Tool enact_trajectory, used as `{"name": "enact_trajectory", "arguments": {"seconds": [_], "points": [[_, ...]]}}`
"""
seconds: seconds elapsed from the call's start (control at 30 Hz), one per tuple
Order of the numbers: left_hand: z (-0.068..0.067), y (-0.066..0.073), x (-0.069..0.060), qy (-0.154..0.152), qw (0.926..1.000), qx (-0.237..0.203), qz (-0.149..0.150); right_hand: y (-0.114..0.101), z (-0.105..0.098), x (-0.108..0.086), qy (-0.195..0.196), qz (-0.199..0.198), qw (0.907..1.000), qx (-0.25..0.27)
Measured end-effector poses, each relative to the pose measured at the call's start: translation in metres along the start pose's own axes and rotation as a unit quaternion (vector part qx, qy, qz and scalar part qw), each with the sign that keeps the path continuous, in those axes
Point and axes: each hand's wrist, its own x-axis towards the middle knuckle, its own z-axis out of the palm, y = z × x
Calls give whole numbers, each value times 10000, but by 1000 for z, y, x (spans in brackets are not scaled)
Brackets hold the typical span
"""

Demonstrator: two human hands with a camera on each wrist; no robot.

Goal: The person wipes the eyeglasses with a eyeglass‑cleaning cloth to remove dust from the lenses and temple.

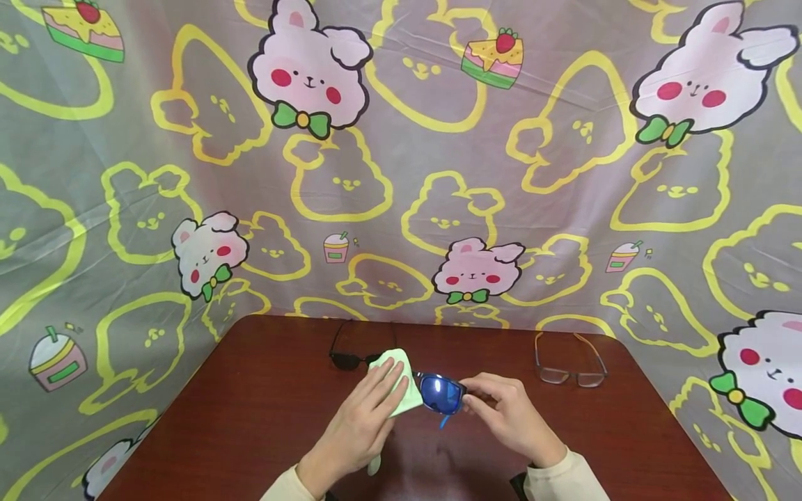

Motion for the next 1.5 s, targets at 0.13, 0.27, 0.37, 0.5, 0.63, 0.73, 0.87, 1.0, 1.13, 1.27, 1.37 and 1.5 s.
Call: {"name": "enact_trajectory", "arguments": {"seconds": [0.13,0.27,0.37,0.5,0.63,0.73,0.87,1.0,1.13,1.27,1.37,1.5], "points": [[-1,1,2,-42,10000,-34,39,-1,0,0,-3,32,10000,-6],[0,2,2,-22,10000,-23,46,0,1,0,-7,10,10000,17],[0,2,3,34,10000,-11,70,1,2,0,-22,-20,10000,29],[1,3,4,75,9999,-17,107,2,3,1,-21,-43,10000,23],[1,3,5,52,9999,-28,92,1,4,2,-15,-30,10000,-24],[0,4,6,60,9999,-27,101,-1,4,3,-35,51,9999,-103],[-1,5,7,49,9999,-2,156,-3,4,4,-46,131,9998,-152],[-1,7,8,-32,9998,16,218,-4,3,4,-46,76,9999,-64],[-1,9,7,-133,9995,28,282,-3,4,4,-57,6,10000,4],[-2,11,7,-205,9993,33,317,-3,4,4,-49,-25,10000,6],[-2,12,7,-243,9993,21,300,-4,5,4,-83,134,9999,-31],[-2,13,7,-288,9993,-17,258,0,5,2,-106,214,9997,-62]]}}
